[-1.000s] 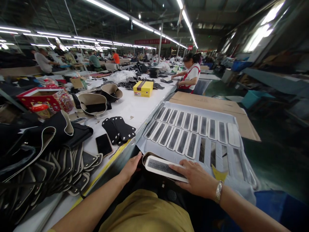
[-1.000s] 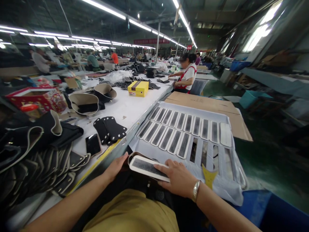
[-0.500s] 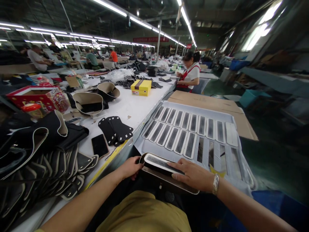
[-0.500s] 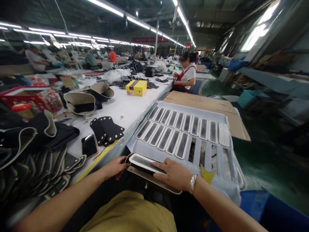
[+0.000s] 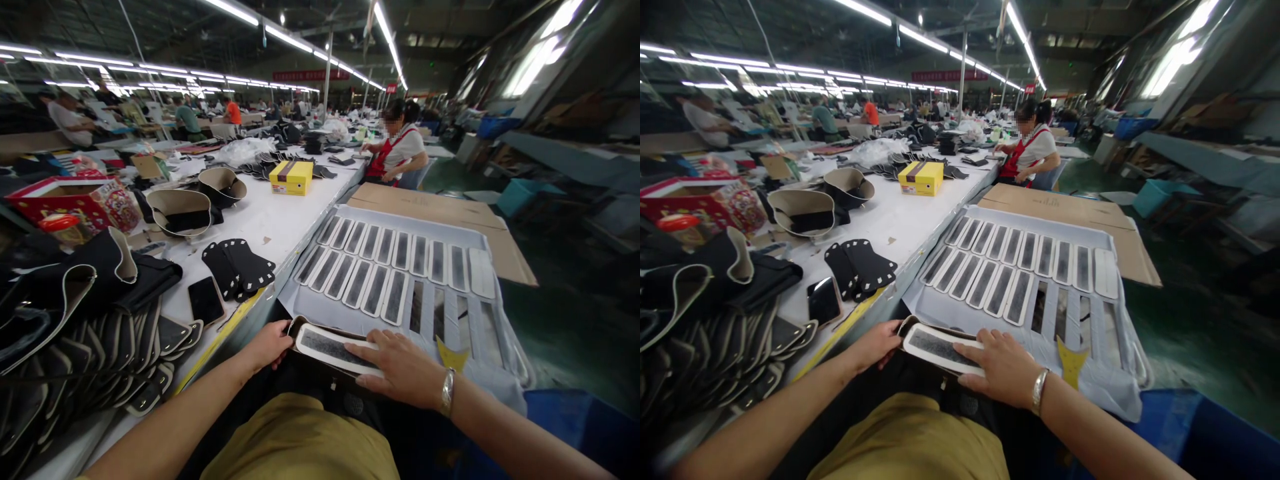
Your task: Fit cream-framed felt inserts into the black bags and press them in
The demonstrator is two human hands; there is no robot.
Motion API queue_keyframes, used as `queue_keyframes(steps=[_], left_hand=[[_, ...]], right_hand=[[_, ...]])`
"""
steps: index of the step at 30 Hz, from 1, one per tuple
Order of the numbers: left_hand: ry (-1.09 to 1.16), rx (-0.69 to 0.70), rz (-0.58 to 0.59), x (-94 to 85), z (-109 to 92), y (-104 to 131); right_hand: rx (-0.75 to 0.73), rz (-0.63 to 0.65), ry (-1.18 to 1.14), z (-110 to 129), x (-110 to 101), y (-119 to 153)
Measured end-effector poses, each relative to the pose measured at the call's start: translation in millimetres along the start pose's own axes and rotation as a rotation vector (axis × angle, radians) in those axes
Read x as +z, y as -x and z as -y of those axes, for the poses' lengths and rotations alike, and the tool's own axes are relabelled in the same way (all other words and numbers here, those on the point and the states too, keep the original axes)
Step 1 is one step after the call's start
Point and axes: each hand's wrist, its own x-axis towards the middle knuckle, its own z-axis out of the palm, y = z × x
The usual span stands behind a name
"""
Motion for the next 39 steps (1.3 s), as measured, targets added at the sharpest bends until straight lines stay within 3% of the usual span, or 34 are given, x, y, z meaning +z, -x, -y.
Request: queue_keyframes(steps=[3,9,12,16,20,27,32,37,39], left_hand=[[-0.035,0.022,0.007,-0.7,-4.7,0.7],[-0.166,0.017,0.059,-8.1,-10.4,-1.9],[-0.285,0.129,0.113,-20.5,-14.8,-11.7],[-0.447,0.254,0.067,-33.9,-31.0,-31.8],[-0.521,0.302,0.083,-29.7,-44.3,-49.8],[-0.622,0.277,0.122,-23.6,-47.6,-65.6],[-0.637,0.279,0.108,-28.0,-44.2,-60.0],[-0.613,0.287,0.067,-31.3,-25.5,-34.6],[-0.559,0.235,0.106,-29.4,-17.9,-23.6]], right_hand=[[0.002,0.05,-0.091,-2.3,-3.4,1.5],[0.01,0.022,-0.064,-3.2,3.4,7.1],[0.023,0.021,-0.079,-2.4,5.7,7.4],[0.047,0.084,-0.178,-2.6,2.2,4.5],[0.075,0.106,-0.212,-1.8,0.5,1.2],[0.024,0.157,-0.228,0.5,5.8,1.6],[0.042,0.185,-0.354,-7.4,-2.5,-10.4],[0.067,0.196,-0.365,-14.0,-2.7,-21.1],[0.062,0.189,-0.348,-15.1,0.8,-22.9]])
